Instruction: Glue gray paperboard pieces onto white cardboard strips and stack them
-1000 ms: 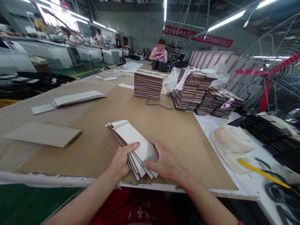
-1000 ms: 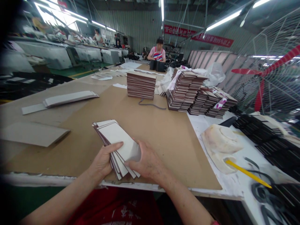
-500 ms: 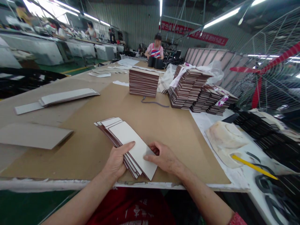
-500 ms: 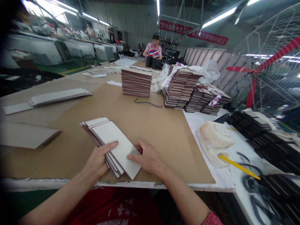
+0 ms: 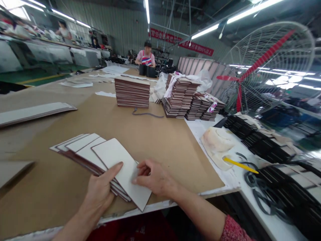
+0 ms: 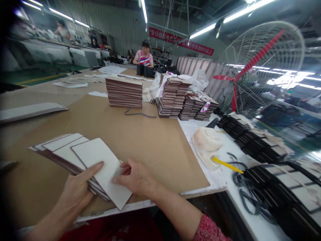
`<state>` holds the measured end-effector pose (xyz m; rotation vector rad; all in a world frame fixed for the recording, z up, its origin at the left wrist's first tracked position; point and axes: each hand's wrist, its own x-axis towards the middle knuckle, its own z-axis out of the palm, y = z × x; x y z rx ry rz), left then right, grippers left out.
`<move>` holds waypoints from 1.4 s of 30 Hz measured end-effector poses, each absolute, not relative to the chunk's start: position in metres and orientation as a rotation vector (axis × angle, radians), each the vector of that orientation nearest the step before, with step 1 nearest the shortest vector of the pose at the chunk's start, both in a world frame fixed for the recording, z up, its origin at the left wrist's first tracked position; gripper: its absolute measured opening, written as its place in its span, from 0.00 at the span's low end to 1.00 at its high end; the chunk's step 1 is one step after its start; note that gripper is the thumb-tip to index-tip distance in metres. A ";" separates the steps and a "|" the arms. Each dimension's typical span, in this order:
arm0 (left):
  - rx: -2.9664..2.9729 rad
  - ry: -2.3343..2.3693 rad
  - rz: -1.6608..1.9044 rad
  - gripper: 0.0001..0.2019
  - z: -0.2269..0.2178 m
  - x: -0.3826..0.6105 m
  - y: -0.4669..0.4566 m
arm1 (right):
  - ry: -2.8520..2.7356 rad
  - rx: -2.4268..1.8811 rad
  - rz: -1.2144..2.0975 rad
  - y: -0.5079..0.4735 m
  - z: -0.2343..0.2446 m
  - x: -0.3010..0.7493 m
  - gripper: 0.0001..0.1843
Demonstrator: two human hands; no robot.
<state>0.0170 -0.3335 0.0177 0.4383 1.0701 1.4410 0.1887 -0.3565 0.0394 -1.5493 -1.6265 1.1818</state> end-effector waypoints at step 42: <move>0.266 0.981 1.118 0.26 0.029 0.009 -0.337 | -2.148 -2.161 0.174 -0.185 0.020 0.352 0.24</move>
